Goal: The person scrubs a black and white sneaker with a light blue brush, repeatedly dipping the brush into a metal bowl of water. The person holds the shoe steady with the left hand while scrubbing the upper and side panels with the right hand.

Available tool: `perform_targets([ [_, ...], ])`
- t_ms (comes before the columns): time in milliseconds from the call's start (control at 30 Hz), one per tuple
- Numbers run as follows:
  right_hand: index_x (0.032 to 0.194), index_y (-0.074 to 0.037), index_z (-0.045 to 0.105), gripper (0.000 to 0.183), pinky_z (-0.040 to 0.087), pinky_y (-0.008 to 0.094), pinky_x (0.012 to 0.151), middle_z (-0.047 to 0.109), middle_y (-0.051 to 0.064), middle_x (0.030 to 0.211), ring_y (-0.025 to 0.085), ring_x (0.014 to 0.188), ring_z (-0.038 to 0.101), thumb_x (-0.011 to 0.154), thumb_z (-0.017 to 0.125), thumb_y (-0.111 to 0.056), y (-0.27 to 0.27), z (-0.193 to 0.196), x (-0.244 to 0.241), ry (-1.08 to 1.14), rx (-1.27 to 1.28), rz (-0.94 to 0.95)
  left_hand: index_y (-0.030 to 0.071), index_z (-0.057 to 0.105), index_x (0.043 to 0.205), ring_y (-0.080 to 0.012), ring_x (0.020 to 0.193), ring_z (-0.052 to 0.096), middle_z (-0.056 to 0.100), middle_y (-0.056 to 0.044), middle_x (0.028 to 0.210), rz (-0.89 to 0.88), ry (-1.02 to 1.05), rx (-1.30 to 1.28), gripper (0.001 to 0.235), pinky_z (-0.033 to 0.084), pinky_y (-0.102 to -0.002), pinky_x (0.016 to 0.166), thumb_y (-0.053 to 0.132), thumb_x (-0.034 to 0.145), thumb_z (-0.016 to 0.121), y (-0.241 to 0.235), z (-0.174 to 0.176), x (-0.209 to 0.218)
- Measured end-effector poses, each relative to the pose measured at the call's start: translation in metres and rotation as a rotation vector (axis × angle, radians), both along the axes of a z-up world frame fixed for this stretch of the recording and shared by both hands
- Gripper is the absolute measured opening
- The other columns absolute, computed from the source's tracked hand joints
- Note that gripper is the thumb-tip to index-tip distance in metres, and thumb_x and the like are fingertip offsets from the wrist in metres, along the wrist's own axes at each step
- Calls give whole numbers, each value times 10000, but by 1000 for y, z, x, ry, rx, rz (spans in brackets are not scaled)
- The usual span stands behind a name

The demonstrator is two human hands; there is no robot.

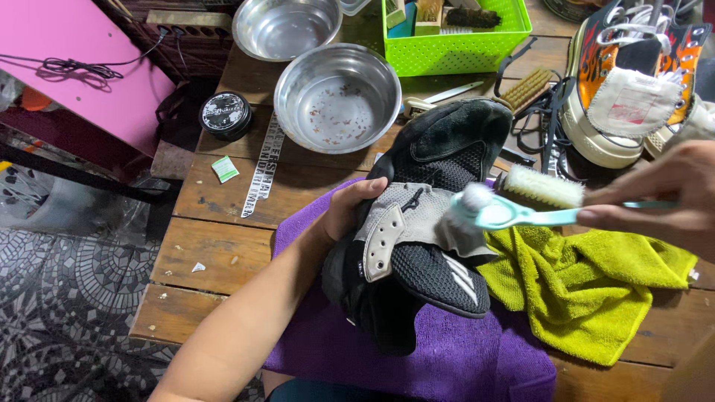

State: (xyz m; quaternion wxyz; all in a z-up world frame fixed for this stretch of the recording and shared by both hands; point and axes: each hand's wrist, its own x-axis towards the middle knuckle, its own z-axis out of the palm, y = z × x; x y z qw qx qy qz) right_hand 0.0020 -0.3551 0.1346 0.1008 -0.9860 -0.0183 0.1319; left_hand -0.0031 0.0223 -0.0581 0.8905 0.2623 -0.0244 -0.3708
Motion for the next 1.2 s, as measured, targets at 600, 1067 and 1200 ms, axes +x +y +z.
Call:
perform_targets([
  [600, 1342, -134, 866, 336, 511, 514, 835, 787, 121, 964, 391, 906, 718, 1036, 776, -240, 140, 5, 19, -515, 76, 601, 98, 787, 1192, -242, 898, 803, 844, -123, 1075, -34, 16, 261, 465, 630, -367, 847, 535, 1047, 719, -28, 49, -6],
  [1067, 871, -5, 800, 213, 637, 596, 729, 769, 170, 899, 477, 822, 788, 907, 616, -108, 215, -9, 59, -317, -239, 476, 96, 684, 1533, -251, 1196, 750, 771, -133, 1342, 47, -98, 265, 658, 566, -434, 1101, 467, 999, 787, -40, 26, 14],
  [1200, 869, -40, 853, 232, 696, 606, 721, 761, 115, 854, 437, 768, 823, 936, 648, -125, 213, -20, 68, -348, -211, 518, 72, 739, 1484, -281, 1088, 807, 827, -177, 1190, 99, -16, 200, 693, 631, -452, 983, 455, 952, 964, -46, 12, 13],
])
